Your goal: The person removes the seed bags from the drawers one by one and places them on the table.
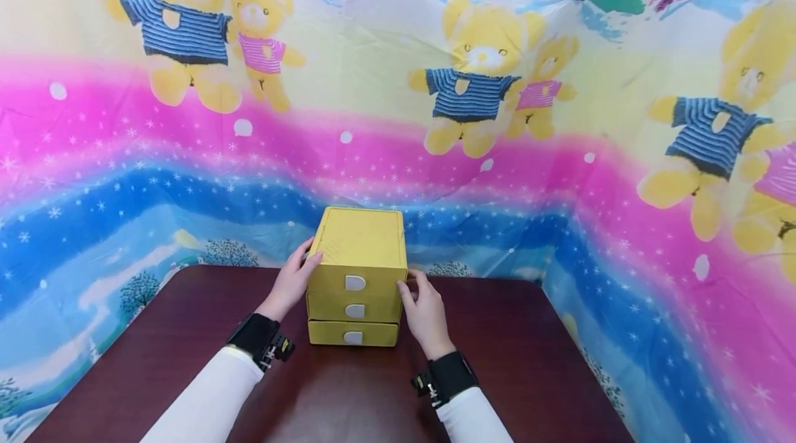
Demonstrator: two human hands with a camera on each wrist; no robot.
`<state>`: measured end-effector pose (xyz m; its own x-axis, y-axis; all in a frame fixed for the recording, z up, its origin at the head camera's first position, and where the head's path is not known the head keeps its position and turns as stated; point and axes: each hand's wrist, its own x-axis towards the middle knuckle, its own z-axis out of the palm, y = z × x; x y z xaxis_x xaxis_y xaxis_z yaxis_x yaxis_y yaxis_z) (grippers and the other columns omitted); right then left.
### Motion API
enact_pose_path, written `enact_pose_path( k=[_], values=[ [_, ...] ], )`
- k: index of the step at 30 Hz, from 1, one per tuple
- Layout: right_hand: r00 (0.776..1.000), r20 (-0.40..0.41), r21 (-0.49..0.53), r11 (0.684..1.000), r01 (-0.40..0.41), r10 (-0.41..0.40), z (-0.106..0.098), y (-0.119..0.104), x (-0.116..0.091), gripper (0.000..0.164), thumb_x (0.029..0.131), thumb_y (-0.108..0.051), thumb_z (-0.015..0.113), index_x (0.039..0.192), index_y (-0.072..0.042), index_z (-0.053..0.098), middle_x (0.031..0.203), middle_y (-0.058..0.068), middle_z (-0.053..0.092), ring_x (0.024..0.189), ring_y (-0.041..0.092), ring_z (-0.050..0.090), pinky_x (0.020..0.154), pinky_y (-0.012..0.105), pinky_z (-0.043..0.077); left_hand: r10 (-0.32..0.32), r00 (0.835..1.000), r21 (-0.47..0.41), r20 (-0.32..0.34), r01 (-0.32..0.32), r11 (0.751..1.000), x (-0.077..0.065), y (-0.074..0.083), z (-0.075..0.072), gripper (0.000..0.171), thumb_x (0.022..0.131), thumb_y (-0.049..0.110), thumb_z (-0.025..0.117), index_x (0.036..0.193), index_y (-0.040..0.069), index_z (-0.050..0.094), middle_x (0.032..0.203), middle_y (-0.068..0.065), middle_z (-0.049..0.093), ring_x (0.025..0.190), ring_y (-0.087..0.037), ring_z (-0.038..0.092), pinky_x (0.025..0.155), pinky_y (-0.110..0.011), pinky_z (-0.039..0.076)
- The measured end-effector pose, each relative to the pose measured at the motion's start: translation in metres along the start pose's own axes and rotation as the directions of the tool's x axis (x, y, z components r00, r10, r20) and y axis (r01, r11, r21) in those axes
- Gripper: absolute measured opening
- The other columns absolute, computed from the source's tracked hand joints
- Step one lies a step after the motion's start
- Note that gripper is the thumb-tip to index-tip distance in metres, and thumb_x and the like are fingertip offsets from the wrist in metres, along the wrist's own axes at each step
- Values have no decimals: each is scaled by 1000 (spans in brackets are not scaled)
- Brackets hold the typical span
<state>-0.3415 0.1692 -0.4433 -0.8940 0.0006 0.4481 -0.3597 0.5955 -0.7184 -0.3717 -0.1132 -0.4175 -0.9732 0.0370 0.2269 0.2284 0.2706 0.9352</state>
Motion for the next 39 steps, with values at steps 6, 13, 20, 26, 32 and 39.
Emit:
enact_pose_path(
  k=[6, 13, 20, 26, 32, 39],
  values=[
    [1000, 6, 1, 1000, 6, -6, 1, -2, 2, 38, 104, -31, 60, 139, -15, 57, 118, 10, 70, 91, 19, 69, 75, 35, 56, 11, 1000, -1, 5, -11, 1000, 3, 0, -2, 79, 102, 58, 50, 163, 16, 23, 165, -14, 24, 146, -38, 37, 112, -56, 41],
    [993, -64, -174, 981, 82, -95, 5, -11, -2, 48, 102, -31, 65, 142, -7, 54, 130, 15, 63, 113, 30, 65, 91, 47, 55, 2, 1000, -22, 10, -2, 1000, 3, -2, -3, 79, 103, 57, 49, 164, 15, 20, 167, -15, 22, 147, -38, 35, 113, -56, 40],
    [882, -183, -369, 862, 347, -433, 6, -43, -8, 58, 92, -21, 78, 141, -3, 52, 126, 19, 51, 108, 32, 53, 89, 47, 48, -4, 1000, -17, -6, 4, 1000, 1, -3, -3, 77, 103, 58, 48, 163, 20, 22, 167, -12, 23, 149, -35, 33, 114, -56, 38],
    [798, -93, -400, 756, 518, -595, 12, -62, -11, 56, 88, -18, 81, 137, -6, 57, 120, 14, 54, 103, 29, 56, 87, 45, 50, -12, 1000, -23, -7, 12, 1000, 2, -3, -3, 76, 103, 56, 49, 163, 19, 23, 167, -10, 24, 149, -35, 33, 115, -56, 38],
    [803, 77, -412, 715, 565, -591, 22, -66, -12, 53, 90, -25, 80, 136, -11, 59, 122, 7, 57, 100, 23, 57, 84, 40, 52, -14, 1000, -55, 16, 15, 998, 2, -1, -4, 74, 104, 53, 48, 163, 16, 23, 167, -10, 25, 150, -35, 30, 117, -56, 34],
    [850, 169, -419, 744, 520, -499, 29, -63, -13, 56, 90, -29, 80, 138, -13, 58, 124, 4, 55, 101, 19, 56, 85, 37, 53, -15, 998, -93, 53, 20, 995, 1, -3, -6, 69, 106, 48, 46, 163, 17, 23, 167, -10, 24, 152, -35, 26, 118, -58, 30]
  ],
)
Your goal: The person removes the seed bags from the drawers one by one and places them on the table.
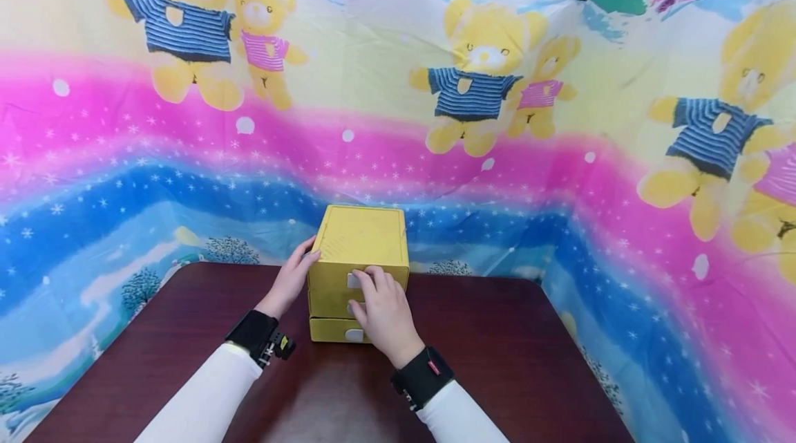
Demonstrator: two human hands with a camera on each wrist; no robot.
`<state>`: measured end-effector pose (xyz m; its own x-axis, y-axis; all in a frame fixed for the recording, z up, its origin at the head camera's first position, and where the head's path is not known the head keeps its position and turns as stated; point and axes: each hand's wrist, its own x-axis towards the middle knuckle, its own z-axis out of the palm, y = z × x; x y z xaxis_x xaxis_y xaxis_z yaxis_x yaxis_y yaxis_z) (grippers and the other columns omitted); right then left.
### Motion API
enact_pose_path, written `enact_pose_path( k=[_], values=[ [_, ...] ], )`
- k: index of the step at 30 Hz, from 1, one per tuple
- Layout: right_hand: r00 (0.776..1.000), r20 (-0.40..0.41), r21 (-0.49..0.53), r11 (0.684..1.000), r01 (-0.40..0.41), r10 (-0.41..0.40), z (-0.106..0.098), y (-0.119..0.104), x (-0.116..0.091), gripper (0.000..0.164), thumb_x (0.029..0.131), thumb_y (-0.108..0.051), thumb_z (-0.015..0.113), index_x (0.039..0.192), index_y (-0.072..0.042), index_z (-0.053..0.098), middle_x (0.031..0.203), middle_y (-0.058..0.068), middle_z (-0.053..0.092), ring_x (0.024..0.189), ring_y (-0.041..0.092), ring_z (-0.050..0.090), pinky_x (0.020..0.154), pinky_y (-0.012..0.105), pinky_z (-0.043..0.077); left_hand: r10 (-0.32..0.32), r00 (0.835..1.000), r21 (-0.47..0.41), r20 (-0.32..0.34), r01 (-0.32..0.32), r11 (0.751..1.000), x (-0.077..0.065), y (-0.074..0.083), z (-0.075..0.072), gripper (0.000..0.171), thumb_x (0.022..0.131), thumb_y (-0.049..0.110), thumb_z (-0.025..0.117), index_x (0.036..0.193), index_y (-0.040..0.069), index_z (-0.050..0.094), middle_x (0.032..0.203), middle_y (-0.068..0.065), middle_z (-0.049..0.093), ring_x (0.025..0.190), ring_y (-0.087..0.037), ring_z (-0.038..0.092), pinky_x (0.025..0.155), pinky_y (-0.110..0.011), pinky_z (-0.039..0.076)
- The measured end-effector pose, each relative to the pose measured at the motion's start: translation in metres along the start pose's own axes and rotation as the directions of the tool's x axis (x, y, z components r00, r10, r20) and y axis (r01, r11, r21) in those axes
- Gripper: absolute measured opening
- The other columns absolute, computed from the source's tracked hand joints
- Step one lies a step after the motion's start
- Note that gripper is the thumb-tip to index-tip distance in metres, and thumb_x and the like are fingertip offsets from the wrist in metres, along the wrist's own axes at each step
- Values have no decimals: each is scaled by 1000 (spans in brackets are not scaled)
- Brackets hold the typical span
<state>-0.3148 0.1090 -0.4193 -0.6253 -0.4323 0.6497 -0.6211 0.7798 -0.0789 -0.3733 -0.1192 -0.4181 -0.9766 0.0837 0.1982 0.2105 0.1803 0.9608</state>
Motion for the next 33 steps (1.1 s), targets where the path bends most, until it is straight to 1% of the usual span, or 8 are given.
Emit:
enact_pose_path(
  k=[6, 9, 13, 18, 23, 26, 28, 33],
  values=[
    [999, 28, 53, 998, -21, 20, -1, 0, 1, 52, 93, -26, 77, 138, -10, 58, 125, 5, 54, 102, 18, 55, 87, 35, 53, 4, 1000, -51, 29, -2, 999, -1, 2, -2, 67, 108, 44, 45, 164, 17, 22, 169, -11, 19, 153, -35, 24, 121, -58, 24],
    [1000, 24, 84, 996, -21, 19, -2, -1, 1, 49, 92, -23, 78, 136, -9, 60, 122, 4, 54, 101, 17, 55, 86, 33, 53, -6, 999, -72, 51, 10, 997, -2, 4, -3, 65, 109, 42, 44, 164, 18, 20, 170, -11, 15, 155, -35, 17, 123, -58, 18],
    [999, 23, 106, 994, -29, 27, -4, -1, 1, 47, 92, -21, 78, 134, -9, 61, 120, 4, 54, 100, 15, 56, 85, 32, 55, -27, 997, -70, 78, 32, 997, -2, 4, -6, 64, 109, 41, 42, 165, 19, 18, 171, -10, 10, 157, -33, 7, 124, -59, 11],
    [999, 35, 124, 991, -43, 39, -4, -2, 0, 46, 93, -21, 77, 134, -10, 61, 121, 3, 54, 101, 14, 56, 83, 29, 55, -34, 996, -77, 84, 41, 996, -1, 3, -8, 63, 109, 37, 41, 165, 18, 18, 171, -11, 10, 157, -33, 9, 124, -58, 14],
    [999, 35, 142, 989, -44, 40, -6, -3, -2, 43, 93, -20, 77, 132, -11, 62, 121, 2, 54, 100, 13, 56, 83, 27, 55, -34, 994, -113, 106, 46, 993, 0, 1, -9, 63, 109, 34, 40, 165, 16, 17, 171, -12, 11, 155, -35, 17, 123, -57, 22],
    [999, 24, 159, 987, -39, 36, -8, -4, -4, 40, 93, -18, 77, 130, -11, 63, 119, 1, 54, 99, 12, 55, 80, 26, 54, -48, 992, -111, 114, 61, 992, 0, 1, -9, 63, 109, 36, 41, 165, 19, 18, 171, -11, 12, 154, -35, 20, 122, -57, 23],
    [999, 13, 167, 985, -32, 30, -9, -5, -6, 38, 92, -16, 77, 128, -11, 64, 118, 1, 55, 97, 11, 56, 79, 25, 54, -51, 991, -106, 120, 64, 992, 0, 1, -10, 63, 109, 37, 41, 165, 20, 18, 171, -10, 11, 155, -34, 19, 123, -57, 21],
    [1000, -23, 174, 985, 0, 5, -12, -7, -8, 32, 91, -12, 78, 121, -12, 68, 111, -1, 57, 92, 9, 56, 74, 22, 53, -47, 990, -93, 134, 60, 994, -1, 2, -12, 64, 109, 39, 41, 165, 21, 16, 172, -9, 7, 157, -34, 8, 124, -59, 12]
  ],
)
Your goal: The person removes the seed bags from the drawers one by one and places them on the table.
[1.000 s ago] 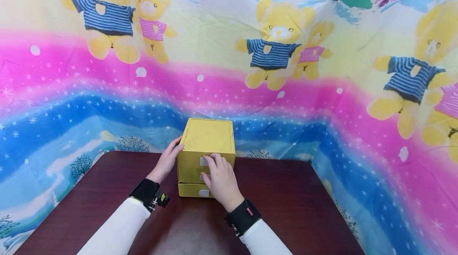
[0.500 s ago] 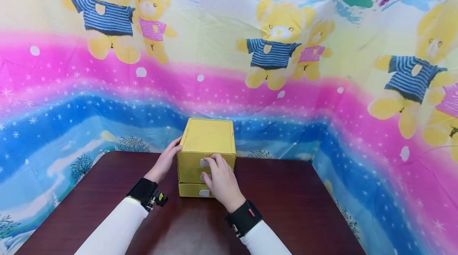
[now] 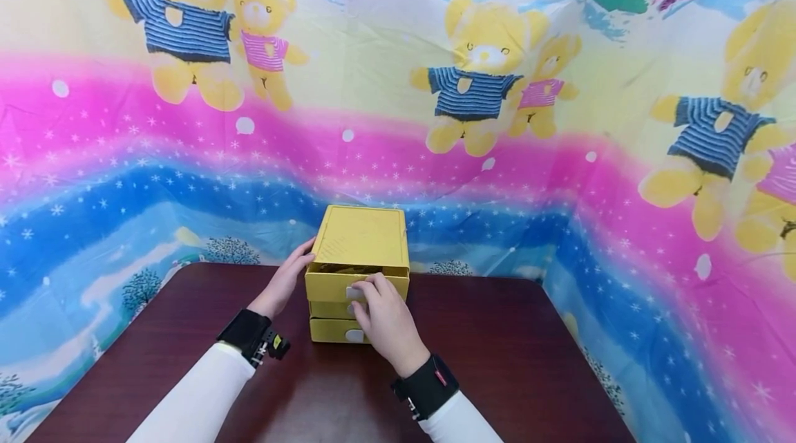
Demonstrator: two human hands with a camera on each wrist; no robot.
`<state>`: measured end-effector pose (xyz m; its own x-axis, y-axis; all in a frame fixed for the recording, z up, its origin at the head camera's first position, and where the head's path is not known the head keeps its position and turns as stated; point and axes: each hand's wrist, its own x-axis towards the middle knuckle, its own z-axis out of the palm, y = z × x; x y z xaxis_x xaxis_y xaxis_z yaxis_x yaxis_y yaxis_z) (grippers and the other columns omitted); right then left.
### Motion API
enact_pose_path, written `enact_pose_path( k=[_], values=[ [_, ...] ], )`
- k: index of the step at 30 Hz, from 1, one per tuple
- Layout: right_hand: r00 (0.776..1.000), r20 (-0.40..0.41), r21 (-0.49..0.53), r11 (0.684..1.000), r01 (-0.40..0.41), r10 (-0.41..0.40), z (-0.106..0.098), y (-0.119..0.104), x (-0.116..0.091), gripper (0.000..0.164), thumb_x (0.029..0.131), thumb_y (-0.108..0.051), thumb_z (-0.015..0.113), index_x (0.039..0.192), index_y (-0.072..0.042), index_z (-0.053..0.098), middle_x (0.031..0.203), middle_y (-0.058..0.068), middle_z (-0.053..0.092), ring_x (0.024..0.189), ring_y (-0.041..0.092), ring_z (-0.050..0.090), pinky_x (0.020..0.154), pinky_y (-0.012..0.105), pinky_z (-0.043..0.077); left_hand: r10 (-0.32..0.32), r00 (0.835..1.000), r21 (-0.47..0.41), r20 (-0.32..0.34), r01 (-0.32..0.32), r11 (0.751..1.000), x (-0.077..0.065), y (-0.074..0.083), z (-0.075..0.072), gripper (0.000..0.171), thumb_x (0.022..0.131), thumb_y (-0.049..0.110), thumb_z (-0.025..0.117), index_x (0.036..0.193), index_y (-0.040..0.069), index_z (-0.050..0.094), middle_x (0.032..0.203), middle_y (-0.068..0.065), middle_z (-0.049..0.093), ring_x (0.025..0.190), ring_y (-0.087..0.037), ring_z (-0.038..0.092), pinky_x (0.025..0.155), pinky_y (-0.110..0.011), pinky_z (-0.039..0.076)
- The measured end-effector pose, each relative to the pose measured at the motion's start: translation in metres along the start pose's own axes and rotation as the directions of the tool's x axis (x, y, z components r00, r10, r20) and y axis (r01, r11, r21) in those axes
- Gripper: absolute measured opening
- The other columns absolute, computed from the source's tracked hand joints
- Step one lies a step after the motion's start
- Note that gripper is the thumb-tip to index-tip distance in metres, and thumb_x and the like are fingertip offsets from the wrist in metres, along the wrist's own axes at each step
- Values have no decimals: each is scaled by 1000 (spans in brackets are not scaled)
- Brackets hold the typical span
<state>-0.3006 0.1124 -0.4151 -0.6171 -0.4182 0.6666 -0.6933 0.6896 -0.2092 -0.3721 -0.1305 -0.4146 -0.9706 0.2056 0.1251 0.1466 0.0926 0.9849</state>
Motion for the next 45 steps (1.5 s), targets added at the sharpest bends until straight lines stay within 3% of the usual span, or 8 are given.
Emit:
enact_pose_path(
  k=[8, 21, 29, 39, 45],
  values=[
    [1000, -6, -19, 1000, 16, -16, -6, -5, -5, 25, 90, -14, 79, 114, -12, 72, 104, -2, 58, 86, 6, 54, 70, 20, 51, -3, 1000, 2, 26, 2, 1000, 1, 0, -3, 65, 109, 42, 41, 165, 21, 14, 172, -8, 3, 158, -34, 1, 124, -61, 6],
    [999, -10, -20, 999, 34, -34, -18, -18, -12, 17, 89, -17, 81, 104, -17, 74, 99, -7, 59, 86, 5, 59, 70, 18, 52, 10, 1000, 18, 27, -10, 1000, 2, 0, -4, 65, 109, 41, 42, 165, 20, 15, 172, -10, 7, 156, -37, 13, 124, -59, 13],
    [998, -5, -30, 998, 56, -56, -25, -27, -19, 15, 89, -17, 81, 102, -18, 74, 98, -8, 59, 83, 4, 57, 67, 16, 49, 32, 999, 38, 42, -34, 999, 2, -2, -5, 67, 110, 40, 39, 165, 16, 12, 171, -14, 5, 156, -39, 9, 123, -61, 13],
    [998, -17, -27, 998, 64, -64, -29, -34, -28, 14, 88, -19, 82, 99, -20, 74, 96, -9, 58, 79, 4, 53, 65, 14, 44, 22, 999, 45, 31, -23, 999, -1, 0, -3, 66, 110, 41, 39, 166, 18, 11, 171, -13, 6, 155, -39, 15, 123, -61, 13],
    [998, -12, -12, 998, 58, -58, -33, -39, -32, 14, 87, -19, 82, 99, -21, 74, 96, -10, 57, 83, 1, 57, 68, 13, 47, 25, 999, 51, 40, -27, 998, -2, 0, -4, 66, 110, 41, 38, 166, 17, 11, 171, -14, 5, 155, -39, 12, 123, -62, 10]
  ],
)
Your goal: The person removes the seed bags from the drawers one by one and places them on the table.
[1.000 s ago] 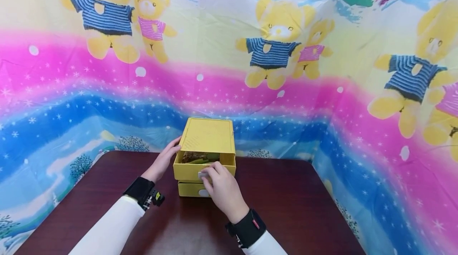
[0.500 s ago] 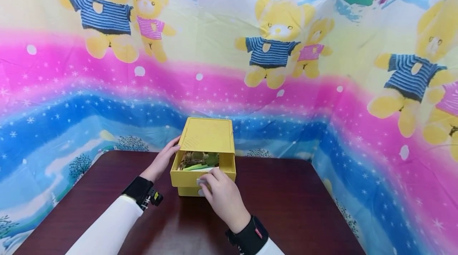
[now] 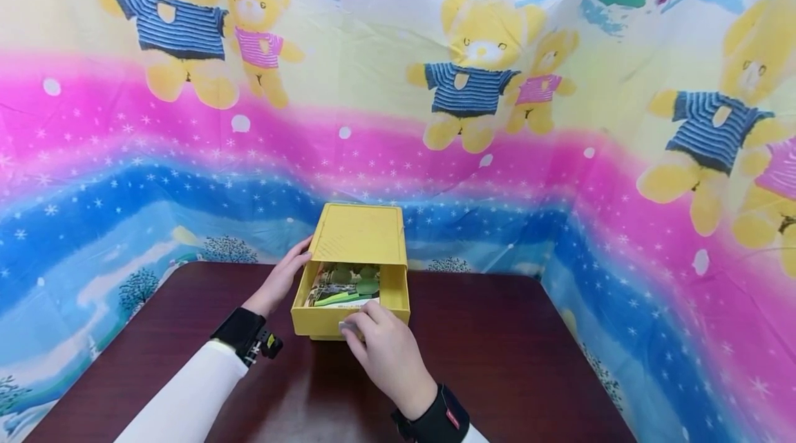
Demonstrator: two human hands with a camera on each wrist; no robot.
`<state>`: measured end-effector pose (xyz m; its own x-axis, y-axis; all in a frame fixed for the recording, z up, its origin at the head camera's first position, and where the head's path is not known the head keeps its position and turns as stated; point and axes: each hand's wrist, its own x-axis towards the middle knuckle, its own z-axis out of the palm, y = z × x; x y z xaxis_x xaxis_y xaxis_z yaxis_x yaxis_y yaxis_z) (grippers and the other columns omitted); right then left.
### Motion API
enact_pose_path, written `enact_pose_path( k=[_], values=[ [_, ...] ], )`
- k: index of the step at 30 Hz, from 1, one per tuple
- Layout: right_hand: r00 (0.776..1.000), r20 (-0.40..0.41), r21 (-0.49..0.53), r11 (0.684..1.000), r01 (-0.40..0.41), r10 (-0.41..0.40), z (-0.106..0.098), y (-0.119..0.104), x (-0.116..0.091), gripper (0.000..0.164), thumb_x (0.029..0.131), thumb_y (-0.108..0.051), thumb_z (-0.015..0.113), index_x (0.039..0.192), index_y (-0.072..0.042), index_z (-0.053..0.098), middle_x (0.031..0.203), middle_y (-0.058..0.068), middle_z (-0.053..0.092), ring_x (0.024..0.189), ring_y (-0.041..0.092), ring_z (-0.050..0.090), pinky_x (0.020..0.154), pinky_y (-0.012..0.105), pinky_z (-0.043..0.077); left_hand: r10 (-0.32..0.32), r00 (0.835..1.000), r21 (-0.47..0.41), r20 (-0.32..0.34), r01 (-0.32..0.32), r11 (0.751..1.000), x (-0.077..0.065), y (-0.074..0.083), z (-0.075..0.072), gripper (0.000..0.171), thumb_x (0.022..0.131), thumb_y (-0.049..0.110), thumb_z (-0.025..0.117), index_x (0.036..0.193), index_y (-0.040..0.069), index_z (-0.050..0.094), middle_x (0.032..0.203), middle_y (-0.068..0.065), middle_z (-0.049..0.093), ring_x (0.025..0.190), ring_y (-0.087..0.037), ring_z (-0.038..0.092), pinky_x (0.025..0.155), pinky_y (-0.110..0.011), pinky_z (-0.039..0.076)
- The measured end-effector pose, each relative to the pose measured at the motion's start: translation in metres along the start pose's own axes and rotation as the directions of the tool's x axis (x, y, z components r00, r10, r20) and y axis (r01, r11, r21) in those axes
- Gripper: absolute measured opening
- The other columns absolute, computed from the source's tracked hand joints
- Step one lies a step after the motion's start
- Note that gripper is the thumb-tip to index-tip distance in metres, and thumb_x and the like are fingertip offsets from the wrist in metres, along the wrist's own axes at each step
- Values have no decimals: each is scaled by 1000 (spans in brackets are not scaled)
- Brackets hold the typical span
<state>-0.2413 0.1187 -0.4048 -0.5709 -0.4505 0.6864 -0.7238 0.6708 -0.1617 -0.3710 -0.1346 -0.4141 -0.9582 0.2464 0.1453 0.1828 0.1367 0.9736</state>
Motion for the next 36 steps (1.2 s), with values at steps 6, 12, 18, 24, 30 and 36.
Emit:
enact_pose_path(
  k=[6, 12, 18, 24, 30, 36],
  values=[
    [1000, -2, 8, 1000, 15, -15, -2, -5, -5, 14, 87, -21, 82, 100, -21, 74, 95, -11, 57, 86, 1, 60, 73, 10, 47, -20, 999, 2, 28, 20, 1000, -1, 5, -2, 63, 112, 35, 35, 166, 17, 9, 172, -13, 2, 156, -38, 7, 124, -61, 9],
    [999, -14, 4, 999, 39, -39, -5, -9, -11, 15, 86, -22, 83, 98, -20, 75, 94, -11, 58, 83, 0, 60, 69, 9, 44, -28, 998, -34, 55, 30, 999, -2, 11, -3, 61, 113, 28, 35, 165, 13, 8, 171, -16, 1, 156, -39, 9, 125, -59, 10],
    [999, -18, -3, 999, 48, -48, -7, -14, -12, 15, 85, -21, 84, 97, -20, 75, 94, -11, 59, 80, -1, 59, 68, 10, 44, 13, 1000, -1, 17, -13, 1000, -2, 3, -1, 63, 112, 37, 36, 165, 17, 10, 171, -14, 8, 155, -38, 15, 124, -59, 12],
    [998, -21, 0, 999, 54, -54, -9, -20, -14, 14, 86, -21, 84, 96, -21, 75, 93, -12, 59, 79, -1, 59, 67, 10, 46, 4, 1000, 1, 23, -4, 1000, 1, 1, -2, 63, 112, 35, 36, 166, 15, 9, 171, -15, 3, 156, -39, 9, 124, -61, 9],
    [999, -6, 0, 999, 37, -37, -11, -21, -14, 12, 86, -21, 83, 95, -21, 75, 93, -12, 59, 78, -2, 60, 66, 9, 45, -3, 1000, 13, 22, 3, 1000, 0, 1, -3, 63, 112, 35, 35, 166, 15, 7, 171, -15, 1, 157, -38, 4, 124, -62, 7],
    [999, 19, -16, 999, 44, -44, -15, -21, -13, 11, 88, -23, 82, 97, -21, 76, 93, -13, 60, 77, -1, 61, 66, 10, 46, -24, 999, -2, 37, 24, 1000, 2, 2, -5, 62, 113, 30, 35, 165, 12, 7, 171, -17, 0, 156, -40, 5, 124, -61, 7]
  ],
)
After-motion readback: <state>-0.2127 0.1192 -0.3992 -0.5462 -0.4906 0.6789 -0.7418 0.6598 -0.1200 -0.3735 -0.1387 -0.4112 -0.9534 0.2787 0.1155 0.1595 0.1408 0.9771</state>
